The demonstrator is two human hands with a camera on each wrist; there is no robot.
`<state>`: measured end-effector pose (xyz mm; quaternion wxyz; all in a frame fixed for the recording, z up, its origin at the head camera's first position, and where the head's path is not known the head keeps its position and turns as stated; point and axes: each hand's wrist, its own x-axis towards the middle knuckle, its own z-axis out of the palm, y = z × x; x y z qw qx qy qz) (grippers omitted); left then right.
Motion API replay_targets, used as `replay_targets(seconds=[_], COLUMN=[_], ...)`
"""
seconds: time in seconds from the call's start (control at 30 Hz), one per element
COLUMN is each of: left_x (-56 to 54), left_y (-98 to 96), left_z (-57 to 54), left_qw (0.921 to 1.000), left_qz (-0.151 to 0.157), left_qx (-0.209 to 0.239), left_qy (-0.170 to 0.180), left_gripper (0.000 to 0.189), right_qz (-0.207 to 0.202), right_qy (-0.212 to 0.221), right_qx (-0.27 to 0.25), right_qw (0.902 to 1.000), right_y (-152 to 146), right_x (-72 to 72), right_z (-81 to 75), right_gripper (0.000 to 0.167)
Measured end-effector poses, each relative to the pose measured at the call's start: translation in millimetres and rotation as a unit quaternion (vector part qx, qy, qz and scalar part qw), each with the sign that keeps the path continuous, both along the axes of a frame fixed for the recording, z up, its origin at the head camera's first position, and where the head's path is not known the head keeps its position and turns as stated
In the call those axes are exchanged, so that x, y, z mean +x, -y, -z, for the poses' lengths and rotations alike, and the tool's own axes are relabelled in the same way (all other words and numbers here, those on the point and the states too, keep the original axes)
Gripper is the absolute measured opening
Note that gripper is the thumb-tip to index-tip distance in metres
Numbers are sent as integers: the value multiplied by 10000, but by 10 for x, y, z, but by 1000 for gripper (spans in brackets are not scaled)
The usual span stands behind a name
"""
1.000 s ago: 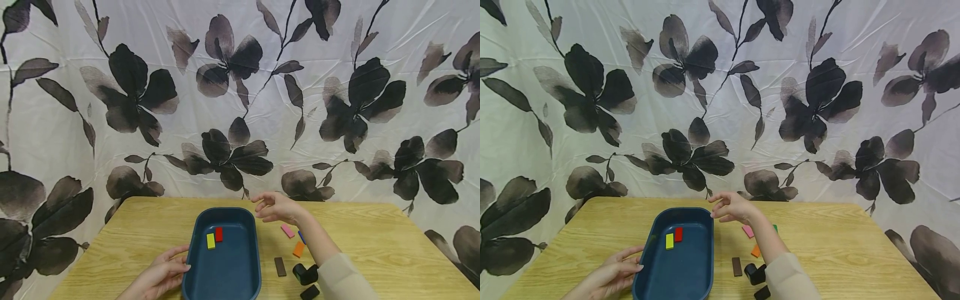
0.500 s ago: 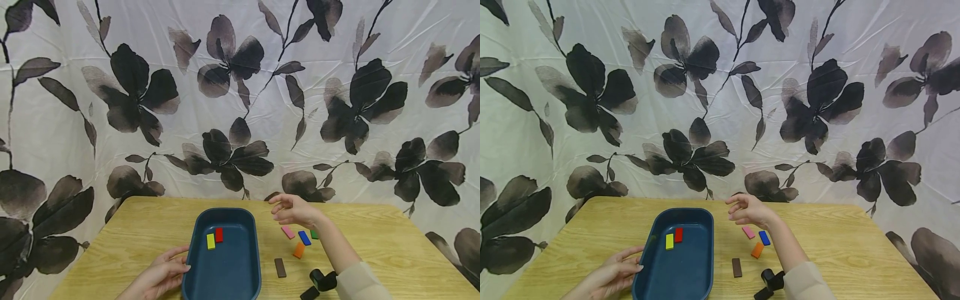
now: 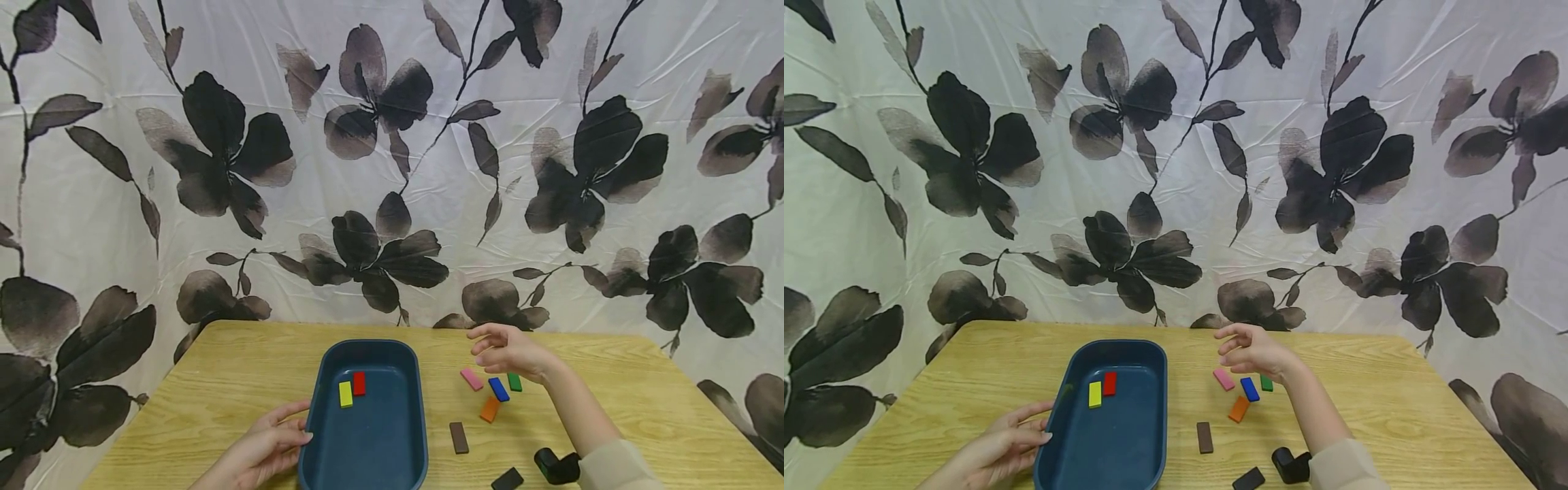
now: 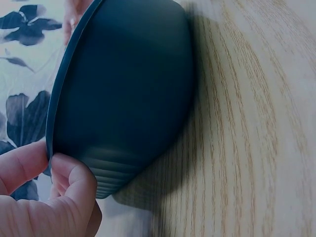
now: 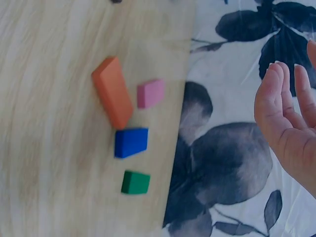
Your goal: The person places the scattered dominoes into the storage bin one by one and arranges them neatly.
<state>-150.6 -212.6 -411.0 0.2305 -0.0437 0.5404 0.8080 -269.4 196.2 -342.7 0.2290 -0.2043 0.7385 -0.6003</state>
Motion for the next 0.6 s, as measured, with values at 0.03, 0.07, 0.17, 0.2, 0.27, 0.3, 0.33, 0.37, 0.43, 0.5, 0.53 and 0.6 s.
replay_targets(seconds=[0.03,0.07,0.17,0.2,0.27,0.3,0.33,0.37,0.43,0.5,0.53,0.6], left_x=[0,-1,2,3,4,4,4,5,5,6,7,9], left_y=[-1,-2,-4,-5,-7,-9,-10,-11,-13,-14,-14,-13], left_z=[0,-1,-1,-1,-2,-3,-5,-7,-11,-15,-18,-22], left_qw=[10000,10000,10000,10000,10000,10000,10000,10000,10000,10000,10000,10000], left_qz=[-3,-5,-14,-23,-34,-44,-49,-50,-44,-36,-31,-31], left_qx=[-6,-11,-28,-32,-43,-50,-55,-55,-57,-45,-41,-32], left_qy=[-3,-10,-23,-20,-18,-13,-8,-3,9,25,28,29], left_gripper=[73,73,73,73,74,74,74,74,75,75,76,75], right_qz=[0,3,30,44,79,103,131,158,224,287,331,413], right_qy=[-9,-15,-25,-37,-21,-13,1,12,43,70,108,176], right_qx=[12,19,18,20,14,21,30,40,71,90,97,110], right_qw=[10000,10000,10000,10000,10000,9999,9999,9999,9997,9995,9993,9989], right_y=[-29,-57,-139,-165,-217,-241,-264,-287,-333,-373,-391,-422], right_x=[1,2,5,4,1,-1,-4,-6,-13,-15,-16,-15], right_z=[8,16,46,58,84,97,112,126,157,184,196,217], right_gripper=[47,48,51,52,55,55,54,53,53,51,52,53])
